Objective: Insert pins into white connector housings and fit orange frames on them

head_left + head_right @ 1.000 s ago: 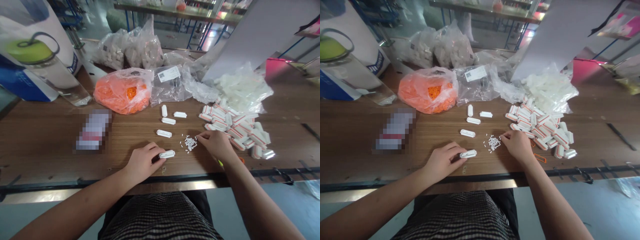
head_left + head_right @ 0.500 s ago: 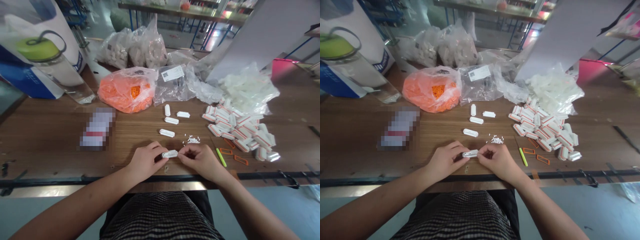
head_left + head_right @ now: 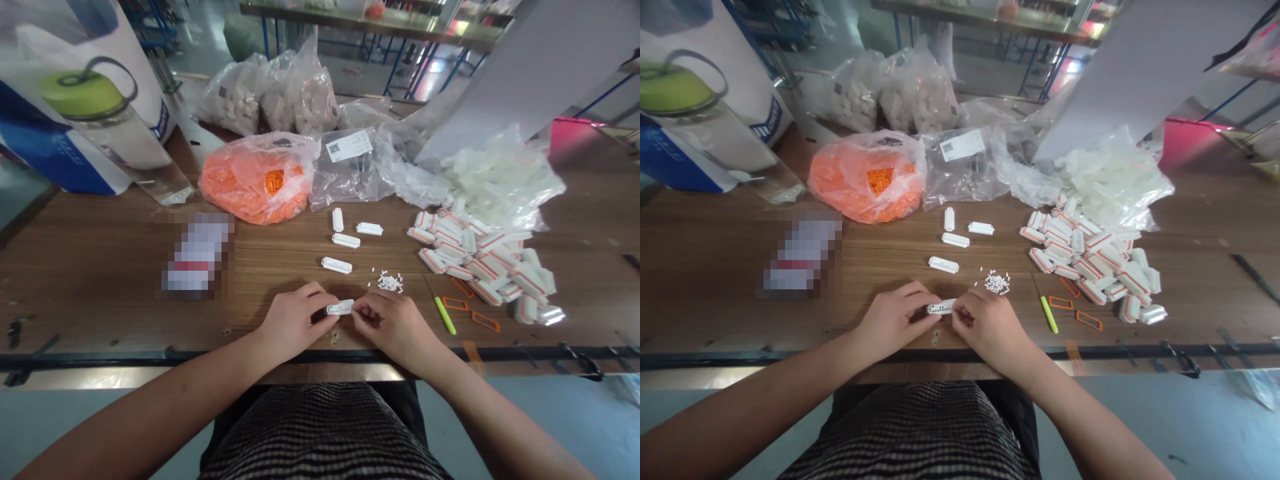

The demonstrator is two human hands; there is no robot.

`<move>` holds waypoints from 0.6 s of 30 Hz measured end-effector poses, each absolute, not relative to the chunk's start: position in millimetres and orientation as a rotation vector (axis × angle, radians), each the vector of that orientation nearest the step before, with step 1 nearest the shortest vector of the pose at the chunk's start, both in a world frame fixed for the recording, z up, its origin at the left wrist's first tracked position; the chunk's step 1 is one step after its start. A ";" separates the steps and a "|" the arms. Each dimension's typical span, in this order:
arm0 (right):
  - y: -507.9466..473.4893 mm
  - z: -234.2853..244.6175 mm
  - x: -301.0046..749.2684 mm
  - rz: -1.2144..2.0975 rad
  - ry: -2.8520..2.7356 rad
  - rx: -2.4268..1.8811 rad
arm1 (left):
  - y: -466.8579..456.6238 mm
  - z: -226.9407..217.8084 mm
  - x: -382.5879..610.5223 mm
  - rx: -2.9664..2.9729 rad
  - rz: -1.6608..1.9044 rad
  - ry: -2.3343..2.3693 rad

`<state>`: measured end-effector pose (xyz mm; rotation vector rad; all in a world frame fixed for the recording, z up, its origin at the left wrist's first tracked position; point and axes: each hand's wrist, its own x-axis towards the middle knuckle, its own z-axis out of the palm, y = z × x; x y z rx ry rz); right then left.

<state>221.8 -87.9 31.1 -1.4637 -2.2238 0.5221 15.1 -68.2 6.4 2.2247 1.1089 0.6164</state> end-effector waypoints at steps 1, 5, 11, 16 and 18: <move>-88.1 30.9 221.0 0.491 -2.242 -1.458 | -68.4 6.4 15.1 2.222 0.616 1.111; -89.0 31.1 219.1 0.401 -2.326 -1.413 | -68.9 5.8 14.8 2.216 0.618 1.115; -92.5 32.3 225.9 0.359 -2.326 -1.375 | -68.1 8.0 15.1 2.204 0.614 1.111; -99.1 28.7 225.6 0.202 -2.382 -1.308 | -68.7 7.9 15.1 2.188 0.630 1.107; -103.6 27.8 221.9 0.094 -2.442 -1.283 | -69.1 6.5 15.0 2.185 0.649 1.113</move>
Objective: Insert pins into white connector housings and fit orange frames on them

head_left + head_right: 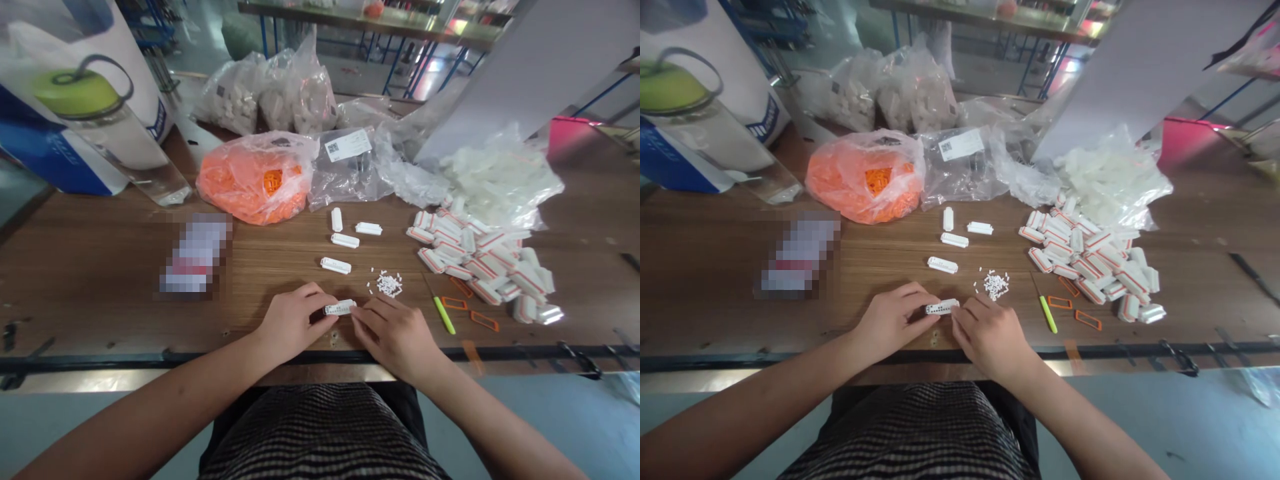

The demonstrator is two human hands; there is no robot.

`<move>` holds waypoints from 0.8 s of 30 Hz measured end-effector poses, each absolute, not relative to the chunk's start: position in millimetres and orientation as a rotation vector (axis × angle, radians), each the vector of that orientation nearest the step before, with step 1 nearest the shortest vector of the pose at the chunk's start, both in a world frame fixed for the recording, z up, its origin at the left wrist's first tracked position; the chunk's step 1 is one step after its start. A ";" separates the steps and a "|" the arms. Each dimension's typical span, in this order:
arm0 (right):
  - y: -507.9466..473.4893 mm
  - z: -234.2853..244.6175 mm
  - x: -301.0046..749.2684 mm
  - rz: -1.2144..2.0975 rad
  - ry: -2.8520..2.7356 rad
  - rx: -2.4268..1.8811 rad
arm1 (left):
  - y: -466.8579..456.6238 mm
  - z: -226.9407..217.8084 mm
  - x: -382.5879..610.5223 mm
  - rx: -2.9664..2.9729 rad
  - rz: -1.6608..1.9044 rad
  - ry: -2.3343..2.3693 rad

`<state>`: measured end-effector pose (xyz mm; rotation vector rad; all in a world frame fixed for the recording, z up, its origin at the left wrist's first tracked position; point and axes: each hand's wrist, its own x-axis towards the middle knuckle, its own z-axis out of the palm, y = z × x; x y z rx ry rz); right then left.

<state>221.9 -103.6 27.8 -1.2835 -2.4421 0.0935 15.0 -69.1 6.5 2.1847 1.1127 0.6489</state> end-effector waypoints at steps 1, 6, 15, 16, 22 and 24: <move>-105.3 27.8 220.8 0.057 -2.466 -1.275 | -69.2 5.8 14.9 2.186 0.660 1.117; -92.4 28.7 247.1 0.309 -2.226 -1.463 | -68.2 5.5 14.5 2.196 0.655 1.115; -40.3 25.8 318.0 0.684 -1.986 -1.906 | -67.2 6.7 14.7 2.220 0.682 1.107; -40.1 26.8 315.7 0.657 -2.030 -1.905 | -67.1 6.7 14.9 2.220 0.687 1.105; -35.2 28.1 302.5 0.408 -2.100 -2.027 | -66.2 6.3 15.2 2.235 0.690 1.096; -31.1 25.5 304.1 0.414 -2.004 -2.088 | -66.1 5.6 15.1 2.242 0.692 1.088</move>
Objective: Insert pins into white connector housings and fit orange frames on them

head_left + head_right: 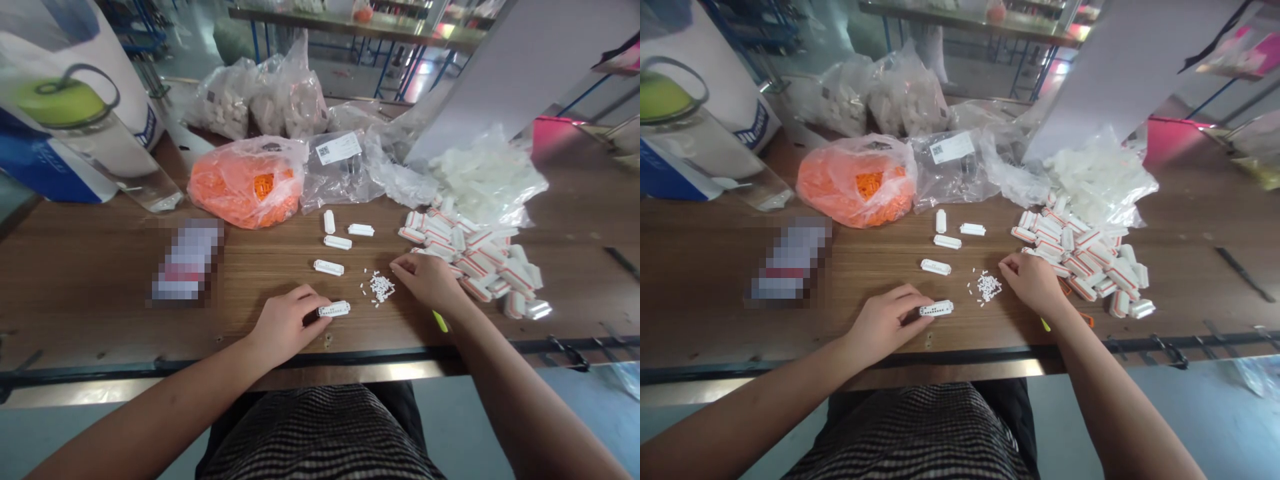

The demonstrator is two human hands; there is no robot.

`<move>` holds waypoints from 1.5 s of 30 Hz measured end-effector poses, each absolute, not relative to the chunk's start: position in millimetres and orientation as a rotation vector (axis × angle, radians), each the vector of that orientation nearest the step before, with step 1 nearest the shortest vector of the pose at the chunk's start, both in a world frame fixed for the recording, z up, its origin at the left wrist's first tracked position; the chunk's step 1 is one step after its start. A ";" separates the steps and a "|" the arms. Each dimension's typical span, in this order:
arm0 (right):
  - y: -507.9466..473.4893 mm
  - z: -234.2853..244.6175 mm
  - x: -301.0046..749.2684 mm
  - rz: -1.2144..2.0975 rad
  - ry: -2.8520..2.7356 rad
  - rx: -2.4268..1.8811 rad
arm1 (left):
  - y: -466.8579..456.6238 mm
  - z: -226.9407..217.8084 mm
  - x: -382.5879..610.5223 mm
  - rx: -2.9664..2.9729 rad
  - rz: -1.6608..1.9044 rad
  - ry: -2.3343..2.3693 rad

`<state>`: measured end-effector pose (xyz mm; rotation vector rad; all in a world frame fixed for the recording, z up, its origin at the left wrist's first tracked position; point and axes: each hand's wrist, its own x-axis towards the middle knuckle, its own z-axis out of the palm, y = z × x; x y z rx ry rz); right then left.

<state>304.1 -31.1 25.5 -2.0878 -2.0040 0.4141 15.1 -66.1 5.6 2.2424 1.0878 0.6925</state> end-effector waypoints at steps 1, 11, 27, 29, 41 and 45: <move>-29.4 24.1 305.8 0.435 -1.956 -2.106 | -66.2 5.2 14.9 2.243 0.696 1.085; -22.3 16.2 327.4 0.549 -2.013 -1.827 | -66.3 6.6 13.9 2.236 0.686 1.084; -22.0 21.0 328.3 0.589 -2.077 -1.917 | -66.6 5.9 14.6 2.215 0.686 1.098; -28.4 23.9 320.4 0.657 -1.968 -1.864 | -66.2 5.5 14.3 2.220 0.683 1.093; -90.0 27.5 232.8 1.020 -1.932 -1.444 | -67.2 4.0 13.9 2.234 0.695 1.078; -88.7 22.1 232.5 0.893 -1.989 -1.438 | -66.7 3.1 13.9 2.246 0.687 1.077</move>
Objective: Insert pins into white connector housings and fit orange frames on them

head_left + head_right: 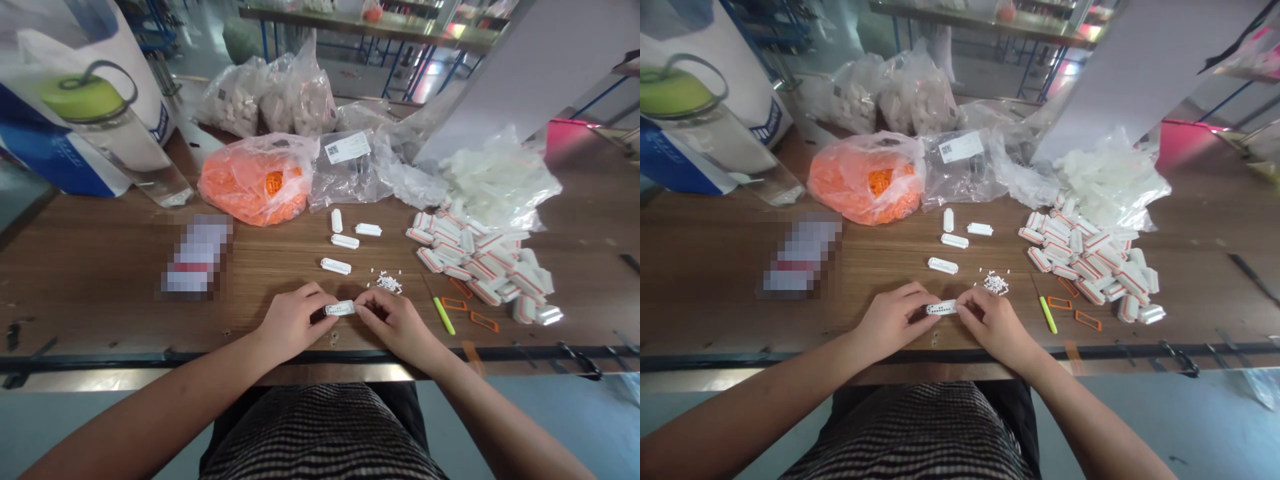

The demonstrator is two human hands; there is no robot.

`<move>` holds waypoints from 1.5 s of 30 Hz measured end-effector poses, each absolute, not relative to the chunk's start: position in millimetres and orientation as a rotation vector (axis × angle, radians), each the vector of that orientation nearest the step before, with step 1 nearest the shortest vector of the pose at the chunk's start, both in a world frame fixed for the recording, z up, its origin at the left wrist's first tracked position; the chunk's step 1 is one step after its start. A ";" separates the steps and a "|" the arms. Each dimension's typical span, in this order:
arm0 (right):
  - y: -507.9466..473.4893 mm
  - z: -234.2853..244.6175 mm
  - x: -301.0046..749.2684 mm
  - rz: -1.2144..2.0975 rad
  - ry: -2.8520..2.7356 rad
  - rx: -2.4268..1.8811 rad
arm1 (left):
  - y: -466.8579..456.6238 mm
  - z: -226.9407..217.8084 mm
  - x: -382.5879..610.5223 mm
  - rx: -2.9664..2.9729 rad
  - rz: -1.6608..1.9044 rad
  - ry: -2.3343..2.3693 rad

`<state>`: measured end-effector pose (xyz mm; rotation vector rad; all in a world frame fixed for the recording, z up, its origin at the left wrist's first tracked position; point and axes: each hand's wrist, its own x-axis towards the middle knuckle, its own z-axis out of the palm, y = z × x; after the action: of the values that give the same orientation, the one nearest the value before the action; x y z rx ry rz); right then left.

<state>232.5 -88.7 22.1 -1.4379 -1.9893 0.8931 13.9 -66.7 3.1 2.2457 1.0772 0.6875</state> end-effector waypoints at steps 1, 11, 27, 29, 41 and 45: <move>-88.5 21.6 232.4 0.857 -2.010 -1.438 | -66.7 3.1 13.9 2.246 0.684 1.079; -94.2 21.6 233.7 0.279 -2.386 -1.223 | -68.0 4.3 14.1 2.212 0.687 1.085; -107.1 11.6 222.2 0.048 -2.399 -1.345 | -67.3 6.4 14.4 2.191 0.690 1.086; -105.1 17.0 228.4 0.243 -2.250 -1.398 | -67.1 6.5 14.3 2.201 0.693 1.096; -98.6 23.2 329.4 -0.370 -2.240 -2.157 | -69.1 4.2 14.0 2.217 0.652 1.113; -91.6 24.7 323.8 -0.155 -2.130 -2.227 | -69.9 3.8 14.5 2.212 0.636 1.129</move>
<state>323.8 -91.6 24.7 -2.2271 -2.1297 -0.1554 14.5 -69.9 3.8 2.2118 1.1291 0.6361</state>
